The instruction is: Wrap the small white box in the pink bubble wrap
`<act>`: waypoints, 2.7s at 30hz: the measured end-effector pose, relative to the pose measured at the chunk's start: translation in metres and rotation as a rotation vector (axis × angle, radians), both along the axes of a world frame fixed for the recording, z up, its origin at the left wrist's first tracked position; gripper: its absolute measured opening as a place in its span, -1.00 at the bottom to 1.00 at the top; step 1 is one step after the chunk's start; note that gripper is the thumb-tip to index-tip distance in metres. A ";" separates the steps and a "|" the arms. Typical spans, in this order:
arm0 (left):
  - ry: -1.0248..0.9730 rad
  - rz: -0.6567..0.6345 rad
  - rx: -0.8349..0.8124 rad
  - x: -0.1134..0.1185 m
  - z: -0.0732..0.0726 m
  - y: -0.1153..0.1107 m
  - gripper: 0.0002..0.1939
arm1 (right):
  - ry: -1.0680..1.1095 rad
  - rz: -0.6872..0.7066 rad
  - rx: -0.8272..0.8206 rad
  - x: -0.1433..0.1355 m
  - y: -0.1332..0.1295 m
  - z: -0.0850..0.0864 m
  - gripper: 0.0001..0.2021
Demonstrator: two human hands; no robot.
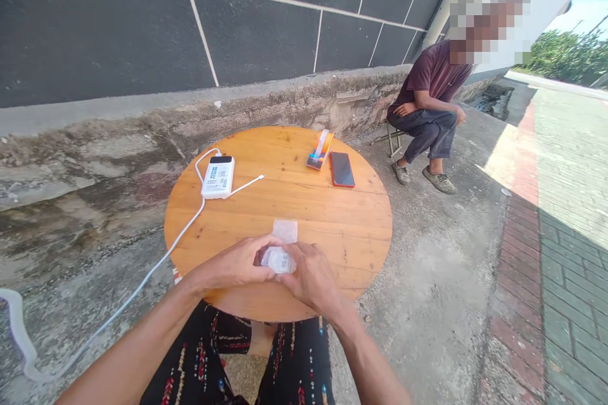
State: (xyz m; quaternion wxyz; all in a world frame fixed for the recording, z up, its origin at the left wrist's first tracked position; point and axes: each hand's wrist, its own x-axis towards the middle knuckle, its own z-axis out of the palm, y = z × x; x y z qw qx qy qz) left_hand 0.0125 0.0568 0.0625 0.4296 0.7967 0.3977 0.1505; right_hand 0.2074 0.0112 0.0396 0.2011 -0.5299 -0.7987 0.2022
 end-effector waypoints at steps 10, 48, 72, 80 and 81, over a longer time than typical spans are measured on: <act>-0.241 0.250 -0.104 0.006 -0.021 -0.010 -0.63 | 0.092 0.089 -0.264 0.011 0.041 0.015 -0.68; -0.046 0.317 0.085 0.010 -0.032 -0.007 -0.64 | 0.262 -0.047 0.172 0.001 0.002 -0.015 -0.68; -0.199 0.508 0.601 0.022 -0.063 -0.053 -0.80 | 0.215 -0.012 0.128 0.004 0.004 -0.008 -0.75; -0.191 0.525 0.569 0.023 -0.062 -0.055 -0.83 | 0.116 -0.223 -0.129 0.014 0.059 -0.013 -0.78; -0.189 0.528 0.570 0.023 -0.061 -0.055 -0.83 | 0.105 -0.212 -0.150 0.011 0.064 -0.013 -0.79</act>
